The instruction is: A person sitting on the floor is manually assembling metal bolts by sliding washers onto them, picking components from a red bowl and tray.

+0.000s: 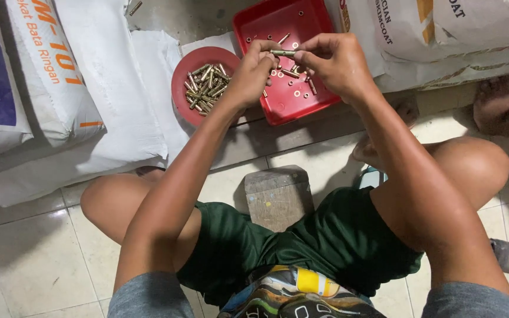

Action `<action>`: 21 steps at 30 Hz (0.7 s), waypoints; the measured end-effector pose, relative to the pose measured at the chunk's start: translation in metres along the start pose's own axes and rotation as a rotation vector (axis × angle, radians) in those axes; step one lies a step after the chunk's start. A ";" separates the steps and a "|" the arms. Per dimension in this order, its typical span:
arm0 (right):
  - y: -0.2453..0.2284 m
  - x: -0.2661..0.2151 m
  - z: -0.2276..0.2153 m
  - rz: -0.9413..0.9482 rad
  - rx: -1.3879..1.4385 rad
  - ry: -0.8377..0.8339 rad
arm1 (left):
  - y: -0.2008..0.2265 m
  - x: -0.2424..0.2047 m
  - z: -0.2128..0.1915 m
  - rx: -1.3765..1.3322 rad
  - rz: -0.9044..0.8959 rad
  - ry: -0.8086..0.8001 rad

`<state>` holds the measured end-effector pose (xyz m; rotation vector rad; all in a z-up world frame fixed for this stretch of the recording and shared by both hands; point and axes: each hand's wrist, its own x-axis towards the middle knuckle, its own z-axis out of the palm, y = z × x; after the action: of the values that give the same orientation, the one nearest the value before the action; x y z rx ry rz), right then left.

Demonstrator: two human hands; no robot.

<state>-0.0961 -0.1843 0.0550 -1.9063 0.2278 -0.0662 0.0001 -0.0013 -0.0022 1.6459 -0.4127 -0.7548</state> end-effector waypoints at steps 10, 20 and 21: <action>0.047 0.009 0.000 0.269 0.076 0.077 | -0.046 0.032 0.019 0.227 0.183 0.184; 0.072 0.037 0.008 -0.368 -0.223 0.428 | -0.089 0.048 -0.068 0.538 0.321 0.472; 0.064 0.037 0.012 -0.430 -0.298 0.425 | -0.087 0.042 -0.079 0.510 0.269 0.482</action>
<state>-0.0656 -0.2009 -0.0112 -2.1952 0.1115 -0.7675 0.0724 0.0490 -0.0910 2.1183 -0.4886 -0.0315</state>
